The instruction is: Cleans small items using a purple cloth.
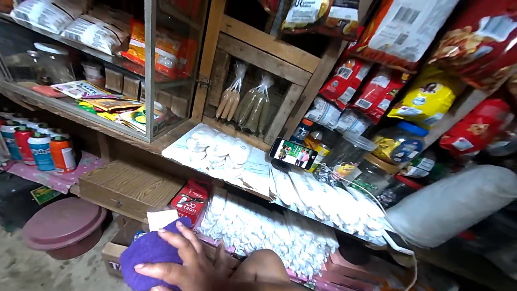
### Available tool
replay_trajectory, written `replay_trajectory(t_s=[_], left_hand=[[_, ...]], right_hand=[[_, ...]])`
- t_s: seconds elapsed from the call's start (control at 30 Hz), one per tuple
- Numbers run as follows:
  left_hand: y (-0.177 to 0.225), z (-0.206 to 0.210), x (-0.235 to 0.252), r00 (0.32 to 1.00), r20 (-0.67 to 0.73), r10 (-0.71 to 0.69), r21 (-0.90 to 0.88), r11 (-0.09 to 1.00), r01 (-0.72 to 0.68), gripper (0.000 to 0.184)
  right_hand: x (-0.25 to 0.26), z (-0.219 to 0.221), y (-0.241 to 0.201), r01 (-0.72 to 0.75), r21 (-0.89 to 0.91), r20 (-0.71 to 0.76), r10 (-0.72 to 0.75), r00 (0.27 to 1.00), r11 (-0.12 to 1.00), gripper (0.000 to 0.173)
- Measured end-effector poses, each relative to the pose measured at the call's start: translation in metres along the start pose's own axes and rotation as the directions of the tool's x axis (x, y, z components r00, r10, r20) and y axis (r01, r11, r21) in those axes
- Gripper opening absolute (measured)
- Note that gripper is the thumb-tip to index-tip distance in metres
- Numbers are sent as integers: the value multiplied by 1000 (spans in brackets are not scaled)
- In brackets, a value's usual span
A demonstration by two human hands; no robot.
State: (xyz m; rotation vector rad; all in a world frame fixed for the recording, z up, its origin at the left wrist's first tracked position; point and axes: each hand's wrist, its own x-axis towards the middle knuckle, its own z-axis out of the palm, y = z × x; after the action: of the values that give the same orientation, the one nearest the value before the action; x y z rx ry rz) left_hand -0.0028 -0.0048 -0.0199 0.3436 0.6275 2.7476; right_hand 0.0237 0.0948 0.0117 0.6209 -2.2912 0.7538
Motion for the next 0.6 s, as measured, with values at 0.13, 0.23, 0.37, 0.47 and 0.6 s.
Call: replay_trajectory(t_s=[0.13, 0.23, 0.37, 0.47, 0.6], left_hand=[[-13, 5, 4, 996, 48, 73, 105, 991, -78, 31], [-30, -12, 12, 972, 219, 82, 120, 987, -110, 39], [-25, 28, 9, 992, 115, -49, 52, 998, 43, 50], [-25, 25, 9, 987, 112, -111, 27, 994, 109, 49], [-22, 20, 10, 975, 138, -176, -18, 983, 180, 49]], right_hand=[[7, -10, 14, -59, 121, 8, 58, 998, 991, 43], [15, -21, 27, -177, 173, 48, 172, 984, 969, 39], [23, -35, 35, -368, 249, 95, 356, 930, 896, 40], [26, -37, 47, -373, 266, 68, 368, 927, 889, 40], [27, -40, 61, -454, 359, 85, 456, 886, 816, 37]])
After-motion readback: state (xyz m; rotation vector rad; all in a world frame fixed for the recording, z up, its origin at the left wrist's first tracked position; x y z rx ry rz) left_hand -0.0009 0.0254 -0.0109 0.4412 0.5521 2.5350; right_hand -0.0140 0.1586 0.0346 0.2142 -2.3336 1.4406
